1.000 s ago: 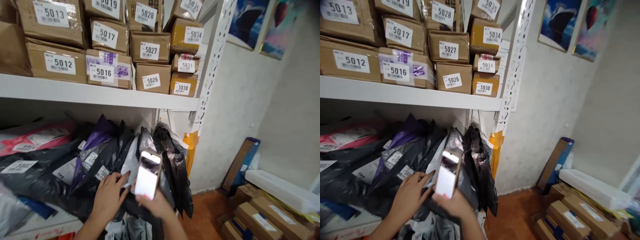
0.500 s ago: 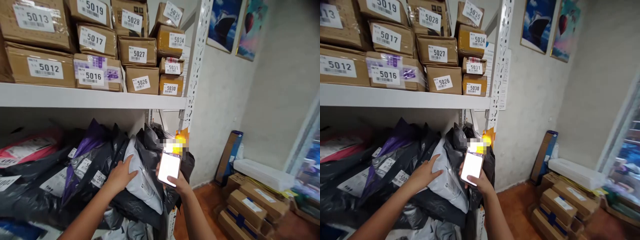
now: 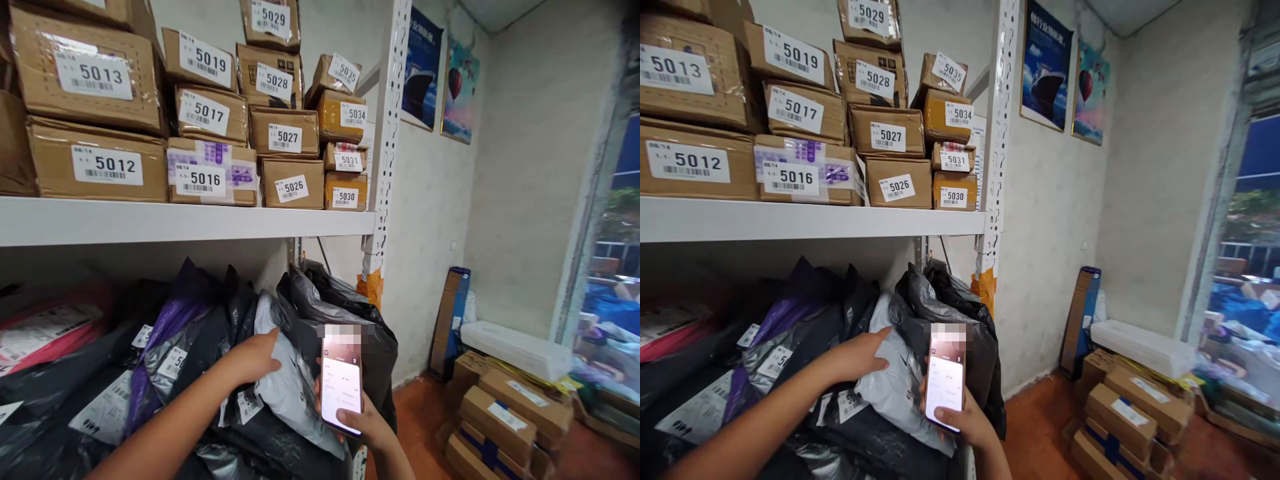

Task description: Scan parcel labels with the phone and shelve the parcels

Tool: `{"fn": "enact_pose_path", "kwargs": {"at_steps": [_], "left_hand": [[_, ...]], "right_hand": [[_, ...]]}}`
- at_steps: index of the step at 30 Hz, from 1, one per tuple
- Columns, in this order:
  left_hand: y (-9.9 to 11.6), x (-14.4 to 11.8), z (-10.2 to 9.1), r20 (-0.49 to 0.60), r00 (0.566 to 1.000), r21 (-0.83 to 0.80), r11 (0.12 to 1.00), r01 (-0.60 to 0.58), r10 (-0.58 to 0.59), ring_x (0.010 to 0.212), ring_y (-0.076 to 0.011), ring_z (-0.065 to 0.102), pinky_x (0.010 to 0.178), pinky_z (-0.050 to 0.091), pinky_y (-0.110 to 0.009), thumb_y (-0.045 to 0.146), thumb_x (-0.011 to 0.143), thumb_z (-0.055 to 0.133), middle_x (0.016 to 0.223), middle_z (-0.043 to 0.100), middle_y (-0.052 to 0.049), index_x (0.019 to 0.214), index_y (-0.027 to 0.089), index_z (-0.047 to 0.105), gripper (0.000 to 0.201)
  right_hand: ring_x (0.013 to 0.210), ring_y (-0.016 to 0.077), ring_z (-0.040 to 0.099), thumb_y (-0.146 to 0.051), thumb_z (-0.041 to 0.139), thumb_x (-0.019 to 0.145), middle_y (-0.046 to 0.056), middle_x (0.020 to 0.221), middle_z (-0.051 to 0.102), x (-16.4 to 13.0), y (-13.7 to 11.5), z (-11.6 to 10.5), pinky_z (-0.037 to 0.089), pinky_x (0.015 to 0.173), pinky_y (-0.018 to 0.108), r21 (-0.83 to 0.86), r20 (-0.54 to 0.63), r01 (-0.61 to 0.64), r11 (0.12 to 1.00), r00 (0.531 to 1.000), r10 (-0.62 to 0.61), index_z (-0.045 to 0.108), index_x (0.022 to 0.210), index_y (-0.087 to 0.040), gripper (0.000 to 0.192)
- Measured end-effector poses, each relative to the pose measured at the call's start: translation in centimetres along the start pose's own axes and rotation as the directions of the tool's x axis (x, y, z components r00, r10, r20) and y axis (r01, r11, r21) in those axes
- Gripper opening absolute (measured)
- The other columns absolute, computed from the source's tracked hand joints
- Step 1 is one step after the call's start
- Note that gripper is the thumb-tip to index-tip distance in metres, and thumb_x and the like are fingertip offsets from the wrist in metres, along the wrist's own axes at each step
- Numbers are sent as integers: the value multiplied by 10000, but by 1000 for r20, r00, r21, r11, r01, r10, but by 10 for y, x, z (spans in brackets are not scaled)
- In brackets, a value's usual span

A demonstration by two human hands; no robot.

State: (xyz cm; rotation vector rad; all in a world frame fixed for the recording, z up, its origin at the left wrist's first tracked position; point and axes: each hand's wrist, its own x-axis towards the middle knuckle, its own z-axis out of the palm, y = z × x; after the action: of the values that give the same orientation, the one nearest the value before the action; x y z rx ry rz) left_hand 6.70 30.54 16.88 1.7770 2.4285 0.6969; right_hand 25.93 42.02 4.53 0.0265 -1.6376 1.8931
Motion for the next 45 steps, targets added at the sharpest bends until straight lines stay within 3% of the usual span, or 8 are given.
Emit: {"fn": "enact_pose_path", "kwargs": {"at_steps": [3,8,12,20,27,32,37,45], "left_hand": [[-4,3,-5,35,998,-9,999,48,-48,1125,-310,605,971,451,-418,196,822,529,1209,635,-211,1384,48,400,596],[66,-4,34,10,1000,-58,998,12,-11,1213,-234,535,1037,389,-308,9,856,262,1332,534,-219,1429,22,315,576],[97,-13,60,19,999,-135,991,-23,26,1295,-300,436,1085,344,-382,7,846,304,1413,441,-232,1454,37,268,610],[39,1,51,10,995,-660,748,-67,98,1058,-203,597,949,432,-331,-43,733,415,1129,659,-104,1228,160,468,537],[11,37,46,64,995,-728,679,96,-72,713,-122,607,638,467,-229,-46,681,528,772,623,-1,856,154,518,265],[-1,42,54,18,981,-540,824,174,-195,677,-111,564,588,485,-251,185,884,518,810,583,-1,938,133,558,85],[-28,33,64,140,989,-55,997,53,-45,939,-189,594,827,514,-384,186,782,679,1060,607,-68,924,125,612,168],[-23,60,81,411,892,399,842,-362,188,1028,-218,614,912,498,-450,260,808,678,1041,672,-72,913,138,656,163]], "right_hand": [[703,197,617,-435,846,556,81,987,693,4,8,1,442,406,207,-71,6,-43,997,999,43,527,1282,-246,815],[931,269,656,-509,810,599,79,978,732,-9,23,-10,506,883,406,-127,-193,-44,991,981,19,688,1023,-224,526],[1135,372,592,-535,854,492,133,1090,723,-25,35,-21,409,1023,509,-134,-463,-60,989,886,-9,689,1014,-221,631],[826,344,677,-482,836,549,115,834,750,-36,44,-11,557,695,458,-168,-555,-74,983,831,-32,672,940,-194,512],[925,358,667,-553,827,435,111,1120,685,-43,87,68,580,681,458,255,-446,164,953,895,-35,509,1258,-300,917],[739,279,662,-518,802,567,97,911,710,-9,105,60,553,557,382,31,-561,143,989,822,-101,584,1085,-226,633],[751,255,645,-444,821,587,90,976,697,20,73,14,535,540,355,-5,-545,197,980,821,-168,564,1141,-228,648],[801,279,644,-434,796,598,88,926,686,21,39,15,507,438,301,65,-372,212,975,912,-174,560,1192,-215,675]]}}
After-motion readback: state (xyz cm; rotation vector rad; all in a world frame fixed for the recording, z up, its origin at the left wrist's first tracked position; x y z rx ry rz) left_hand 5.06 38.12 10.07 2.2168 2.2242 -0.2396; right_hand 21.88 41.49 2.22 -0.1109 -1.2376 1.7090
